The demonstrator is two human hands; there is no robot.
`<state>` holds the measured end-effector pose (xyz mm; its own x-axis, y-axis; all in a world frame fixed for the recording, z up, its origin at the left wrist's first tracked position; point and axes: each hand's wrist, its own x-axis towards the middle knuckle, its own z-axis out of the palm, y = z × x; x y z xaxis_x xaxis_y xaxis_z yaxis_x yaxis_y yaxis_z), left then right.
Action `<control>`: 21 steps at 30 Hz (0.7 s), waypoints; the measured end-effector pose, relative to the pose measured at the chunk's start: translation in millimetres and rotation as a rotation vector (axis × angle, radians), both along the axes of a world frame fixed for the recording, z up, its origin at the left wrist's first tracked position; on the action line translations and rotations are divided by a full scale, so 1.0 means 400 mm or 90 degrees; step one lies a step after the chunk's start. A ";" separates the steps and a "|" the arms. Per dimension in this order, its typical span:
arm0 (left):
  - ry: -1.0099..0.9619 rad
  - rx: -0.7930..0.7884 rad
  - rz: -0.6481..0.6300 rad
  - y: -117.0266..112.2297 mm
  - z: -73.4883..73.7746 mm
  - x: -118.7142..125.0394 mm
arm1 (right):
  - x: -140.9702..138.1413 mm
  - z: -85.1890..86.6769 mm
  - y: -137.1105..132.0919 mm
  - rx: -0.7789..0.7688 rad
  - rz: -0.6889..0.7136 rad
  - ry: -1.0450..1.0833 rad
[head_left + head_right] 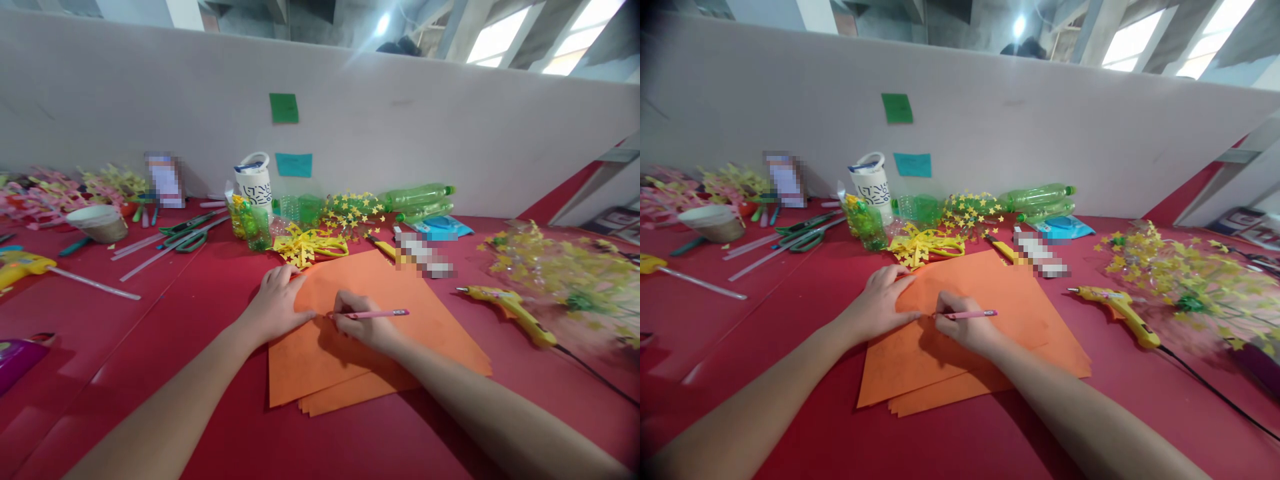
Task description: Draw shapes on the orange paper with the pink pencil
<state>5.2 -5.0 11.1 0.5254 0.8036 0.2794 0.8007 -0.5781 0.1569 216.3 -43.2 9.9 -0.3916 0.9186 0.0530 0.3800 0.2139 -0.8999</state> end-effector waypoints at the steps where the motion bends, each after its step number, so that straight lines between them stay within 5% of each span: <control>1: 0.001 0.002 0.000 0.000 0.000 0.000 | 0.000 -0.002 0.000 0.002 -0.006 0.000; 21: -0.012 -0.015 -0.003 0.002 0.000 -0.002 | 0.004 -0.009 0.009 0.057 -0.098 -0.020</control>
